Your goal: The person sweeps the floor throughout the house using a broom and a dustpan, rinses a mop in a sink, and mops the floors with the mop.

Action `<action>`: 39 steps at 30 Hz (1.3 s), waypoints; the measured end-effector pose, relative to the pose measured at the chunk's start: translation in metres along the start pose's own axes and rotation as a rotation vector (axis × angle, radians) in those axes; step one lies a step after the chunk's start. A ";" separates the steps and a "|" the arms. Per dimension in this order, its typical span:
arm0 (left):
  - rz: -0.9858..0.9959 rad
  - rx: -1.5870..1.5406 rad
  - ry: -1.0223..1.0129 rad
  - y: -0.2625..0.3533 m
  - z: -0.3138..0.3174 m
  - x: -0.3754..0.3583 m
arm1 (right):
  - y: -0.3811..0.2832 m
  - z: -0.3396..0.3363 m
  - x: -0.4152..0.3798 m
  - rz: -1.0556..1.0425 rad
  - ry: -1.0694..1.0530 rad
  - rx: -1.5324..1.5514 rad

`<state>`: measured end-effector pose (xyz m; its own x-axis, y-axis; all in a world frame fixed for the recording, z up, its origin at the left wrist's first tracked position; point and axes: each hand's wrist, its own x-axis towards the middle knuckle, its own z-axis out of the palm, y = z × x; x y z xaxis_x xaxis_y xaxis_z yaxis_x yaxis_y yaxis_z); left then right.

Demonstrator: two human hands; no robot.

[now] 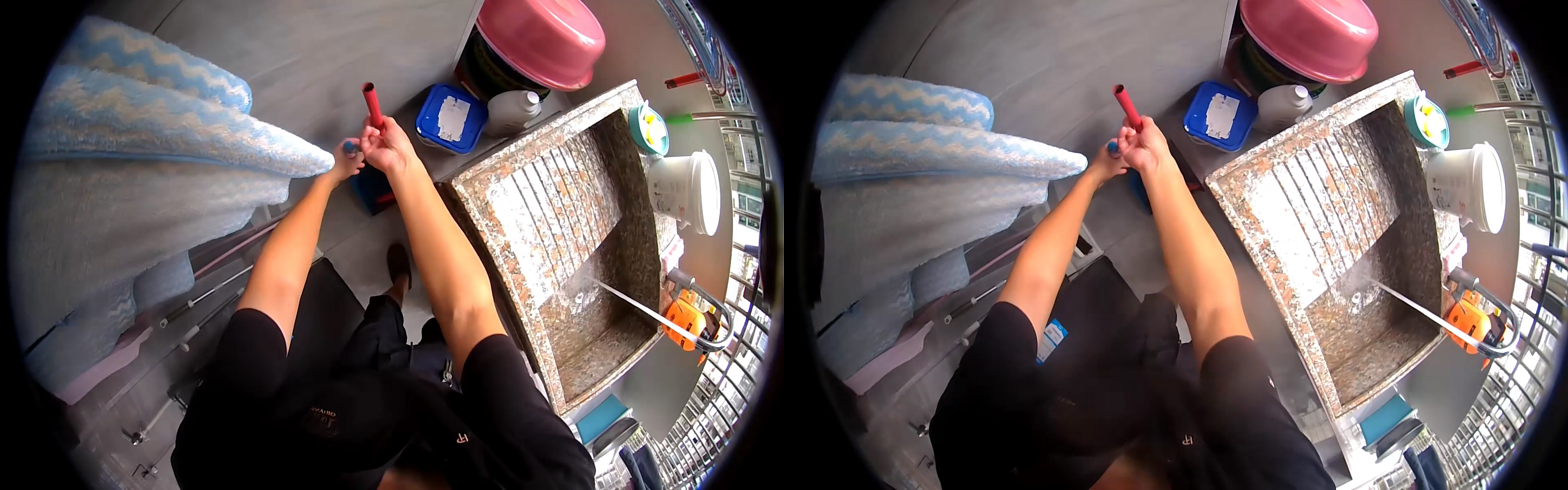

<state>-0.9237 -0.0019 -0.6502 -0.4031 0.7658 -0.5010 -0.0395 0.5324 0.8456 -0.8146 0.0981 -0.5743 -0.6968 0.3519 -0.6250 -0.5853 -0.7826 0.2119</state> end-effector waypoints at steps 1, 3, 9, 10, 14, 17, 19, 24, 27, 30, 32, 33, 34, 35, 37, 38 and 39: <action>-0.069 0.009 -0.006 -0.001 -0.004 -0.003 | 0.001 0.003 0.006 -0.056 0.048 -0.054; -0.205 0.028 -0.010 -0.006 -0.019 -0.008 | 0.005 0.013 0.012 -0.161 0.144 -0.162; -0.215 0.112 0.025 -0.030 -0.041 -0.045 | -0.006 -0.006 0.002 -0.123 0.128 -0.428; -0.170 -0.004 0.111 -0.039 -0.039 -0.059 | -0.006 -0.015 -0.008 -0.158 0.138 -0.422; -0.180 -0.133 0.096 -0.039 -0.023 -0.142 | 0.007 -0.055 -0.079 -0.196 0.160 -0.391; -0.227 -0.138 0.121 -0.056 -0.007 -0.221 | 0.030 -0.069 -0.172 -0.011 0.031 -0.460; -0.212 -0.116 0.143 -0.063 0.006 -0.277 | 0.029 -0.057 -0.264 0.051 -0.120 -0.650; -0.150 -0.107 0.260 -0.065 0.049 -0.403 | -0.080 -0.086 -0.466 -0.243 -0.157 -0.758; -0.155 -0.106 0.312 -0.065 0.079 -0.454 | -0.224 -0.195 -0.504 -0.696 0.134 -0.180; -0.151 -0.127 0.317 -0.071 0.103 -0.489 | -0.351 -0.283 -0.514 -0.880 0.457 0.062; -0.161 -0.105 0.314 -0.069 0.118 -0.509 | -0.383 -0.291 -0.508 -0.879 0.603 -0.098; -0.171 -0.093 0.300 -0.065 0.124 -0.523 | -0.397 -0.295 -0.507 -0.944 0.481 0.055; -0.182 -0.089 0.298 -0.066 0.130 -0.536 | -0.419 -0.310 -0.497 -0.971 0.463 0.100; -0.182 -0.105 0.297 -0.072 0.135 -0.548 | -0.440 -0.329 -0.489 -0.939 0.399 0.093; -0.181 -0.128 0.293 -0.075 0.145 -0.580 | -0.463 -0.369 -0.491 -0.736 0.147 -0.260; -0.121 -0.198 0.294 -0.095 0.147 -0.596 | -0.451 -0.360 -0.491 -0.651 0.049 -0.252; -0.152 -0.224 0.307 -0.099 0.151 -0.615 | -0.442 -0.361 -0.501 -0.597 0.178 -0.294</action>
<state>-0.5338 -0.4717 -0.4537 -0.6305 0.5232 -0.5734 -0.3037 0.5135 0.8025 -0.0567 0.0823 -0.6264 -0.1966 0.6960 -0.6906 -0.6931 -0.5968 -0.4042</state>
